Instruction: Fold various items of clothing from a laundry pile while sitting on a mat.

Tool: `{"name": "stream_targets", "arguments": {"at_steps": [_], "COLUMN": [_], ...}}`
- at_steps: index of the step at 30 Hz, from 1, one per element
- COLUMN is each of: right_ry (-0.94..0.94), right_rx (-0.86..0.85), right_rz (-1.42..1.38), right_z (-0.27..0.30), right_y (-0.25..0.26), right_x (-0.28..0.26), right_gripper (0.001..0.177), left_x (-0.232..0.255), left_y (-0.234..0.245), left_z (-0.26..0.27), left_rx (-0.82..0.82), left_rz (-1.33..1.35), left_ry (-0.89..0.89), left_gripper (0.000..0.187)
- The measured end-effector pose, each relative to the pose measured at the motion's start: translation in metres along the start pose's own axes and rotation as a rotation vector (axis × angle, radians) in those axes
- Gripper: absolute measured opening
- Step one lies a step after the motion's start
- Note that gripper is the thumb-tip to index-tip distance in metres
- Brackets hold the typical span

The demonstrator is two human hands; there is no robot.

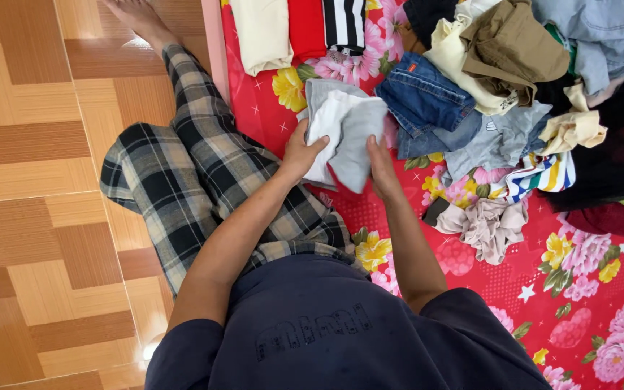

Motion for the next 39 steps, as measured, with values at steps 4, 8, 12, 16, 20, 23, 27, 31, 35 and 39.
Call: {"name": "stream_targets", "arguments": {"at_steps": [4, 8, 12, 16, 20, 23, 27, 31, 35, 39], "right_ry": [0.394, 0.634, 0.562, 0.641, 0.349, 0.176, 0.109, 0.111, 0.078, 0.104], "right_rx": [0.337, 0.707, 0.679, 0.737, 0.461, 0.343, 0.230, 0.216, 0.221, 0.180], "right_rz": [0.308, 0.916, 1.159, 0.947, 0.344, 0.048, -0.321, -0.344, -0.346, -0.317], "right_z": [0.047, 0.096, 0.115, 0.104, 0.078, 0.061, 0.050, 0.044, 0.049, 0.044], "right_y": [0.001, -0.023, -0.066, -0.013, 0.059, 0.098, 0.115, 0.118, 0.116, 0.121], "right_x": [-0.066, -0.105, -0.131, -0.103, -0.067, -0.034, -0.008, 0.000, -0.005, 0.001], "right_gripper": [0.089, 0.071, 0.087, 0.085, 0.063, 0.047, 0.043, 0.043, 0.045, 0.046], "left_x": [0.011, 0.089, 0.122, 0.132, 0.106, 0.086, 0.051, 0.092, 0.104, 0.119], "left_y": [0.020, 0.032, -0.012, -0.061, -0.090, -0.094, -0.085, -0.076, -0.087, -0.090], "left_z": [0.006, 0.013, 0.015, 0.000, -0.031, -0.050, -0.060, -0.046, -0.012, 0.059], "left_rx": [0.116, 0.248, -0.025, -0.353, -0.616, -0.675, -0.731, -0.564, -0.627, -0.687], "left_rz": [-0.146, -0.604, -0.830, -1.076, -1.320, -1.396, -1.359, -1.276, -1.228, -1.145], "left_ry": [0.030, -0.257, -0.516, -0.727, -0.611, -0.465, -0.258, -0.489, -0.849, -1.138], "left_gripper": [0.058, 0.067, 0.066, 0.092, 0.117, 0.121, 0.106, 0.091, 0.048, 0.023]}}
Point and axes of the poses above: each hand's wrist, its own z-axis away from the middle knuckle, its own y-axis out of the back of the hand, x = y × z, the point moved 9 cm from there along -z, towards the middle knuckle, and after that the axes turned 13 degrees about -y, right-handed, at the moved point
